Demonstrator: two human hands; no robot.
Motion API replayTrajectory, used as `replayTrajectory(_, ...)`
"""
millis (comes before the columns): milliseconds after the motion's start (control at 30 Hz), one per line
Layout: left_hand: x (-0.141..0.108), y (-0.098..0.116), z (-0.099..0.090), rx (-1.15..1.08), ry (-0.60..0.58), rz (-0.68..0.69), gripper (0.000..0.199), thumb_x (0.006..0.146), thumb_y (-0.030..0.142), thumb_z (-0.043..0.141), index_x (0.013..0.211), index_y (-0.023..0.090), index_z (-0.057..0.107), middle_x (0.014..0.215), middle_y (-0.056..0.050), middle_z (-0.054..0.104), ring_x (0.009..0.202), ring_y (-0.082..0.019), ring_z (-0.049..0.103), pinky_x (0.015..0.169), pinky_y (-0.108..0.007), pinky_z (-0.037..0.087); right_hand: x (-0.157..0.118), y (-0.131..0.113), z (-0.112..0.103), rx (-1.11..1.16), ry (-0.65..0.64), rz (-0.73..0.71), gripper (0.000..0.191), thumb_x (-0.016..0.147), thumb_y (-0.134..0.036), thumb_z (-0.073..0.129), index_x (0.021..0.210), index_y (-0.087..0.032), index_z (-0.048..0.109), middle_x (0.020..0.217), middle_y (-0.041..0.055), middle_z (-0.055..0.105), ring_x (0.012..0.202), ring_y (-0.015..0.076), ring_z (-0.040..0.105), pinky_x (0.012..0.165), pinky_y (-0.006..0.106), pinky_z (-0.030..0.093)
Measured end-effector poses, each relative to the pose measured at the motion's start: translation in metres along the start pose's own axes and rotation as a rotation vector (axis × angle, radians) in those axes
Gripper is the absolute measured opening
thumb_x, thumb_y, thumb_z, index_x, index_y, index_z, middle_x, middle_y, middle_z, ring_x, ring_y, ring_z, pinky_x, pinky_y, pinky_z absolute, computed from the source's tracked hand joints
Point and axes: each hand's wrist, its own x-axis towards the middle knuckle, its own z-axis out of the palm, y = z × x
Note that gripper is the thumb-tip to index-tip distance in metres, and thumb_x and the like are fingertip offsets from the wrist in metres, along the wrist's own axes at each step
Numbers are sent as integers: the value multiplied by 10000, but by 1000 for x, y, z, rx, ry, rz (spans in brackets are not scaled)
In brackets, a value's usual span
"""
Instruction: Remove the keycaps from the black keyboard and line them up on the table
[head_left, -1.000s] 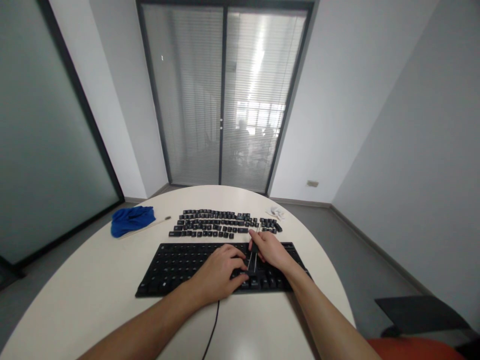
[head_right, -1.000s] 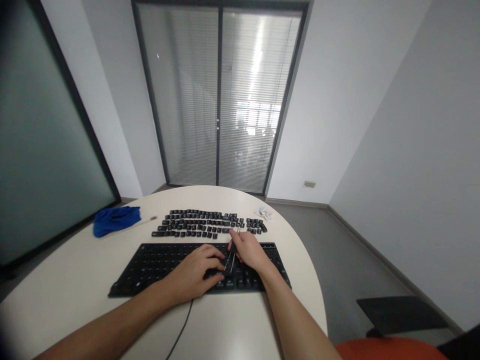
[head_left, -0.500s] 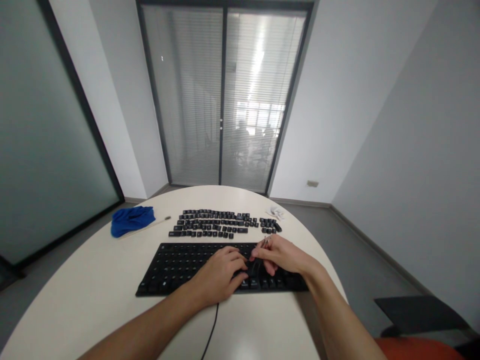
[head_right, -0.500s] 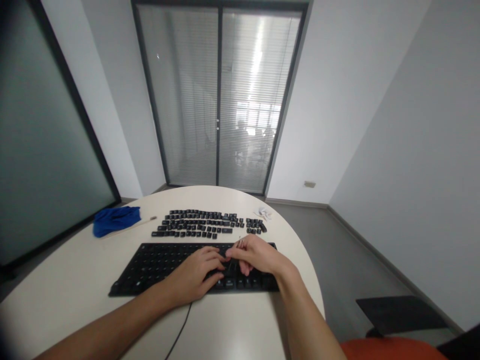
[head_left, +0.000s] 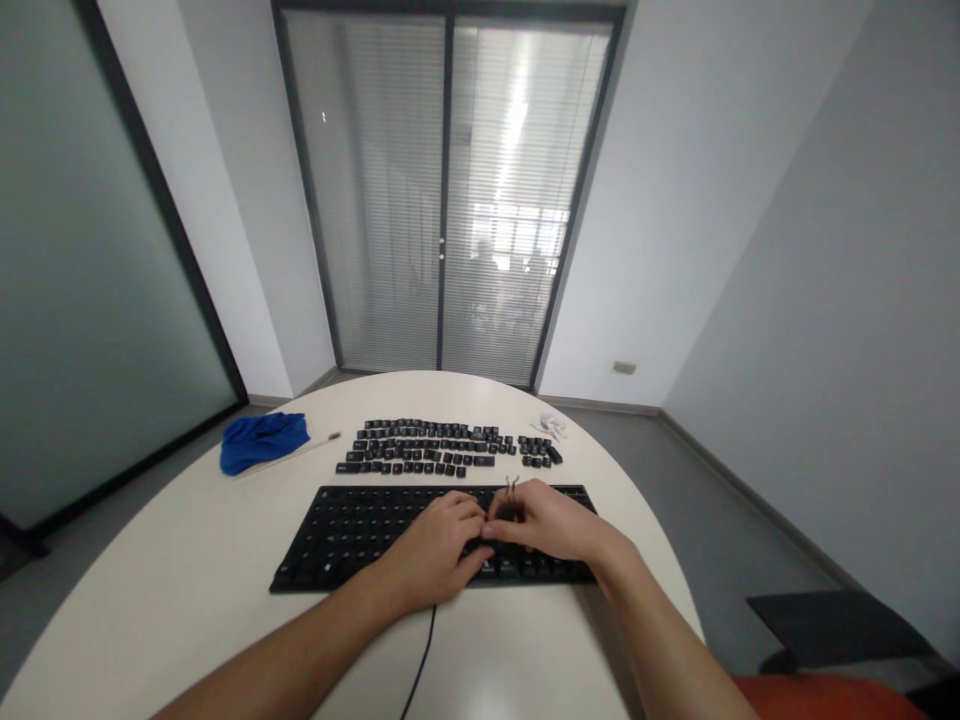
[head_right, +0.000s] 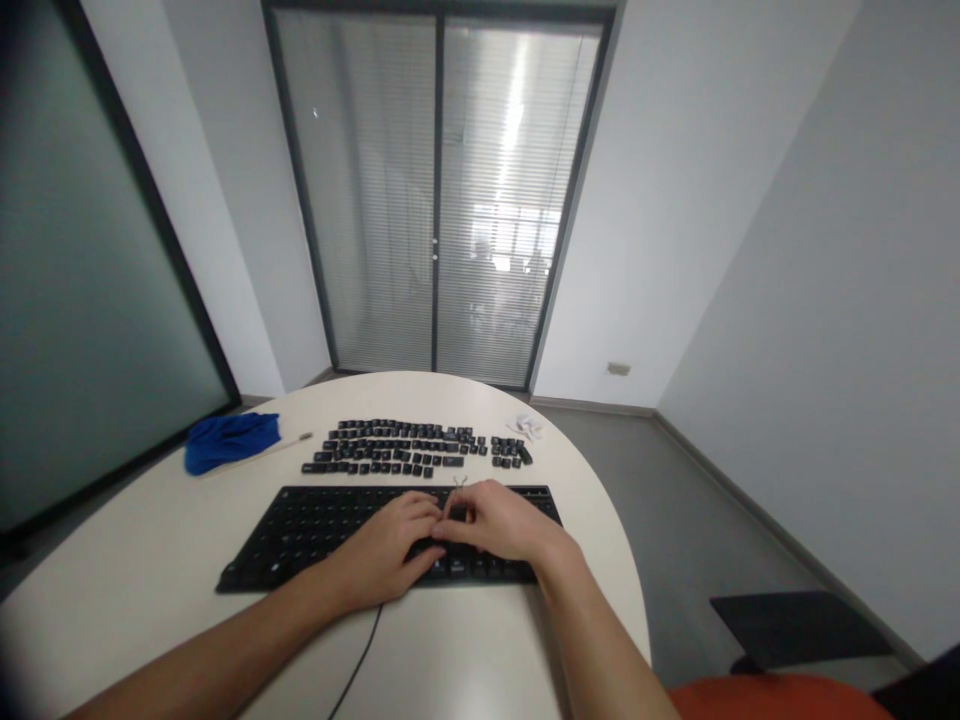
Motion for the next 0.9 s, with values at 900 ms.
replayTrajectory(900,3,-2,-3,-135,12,-65,120,803,183,700,918,209,679,1015,-19,688,1051,-216,548,955,-361,429,7,2,15,128,60,22,198,740,-254,624,589,-165,533,402,-58,483,371,80,475,362,149,281)
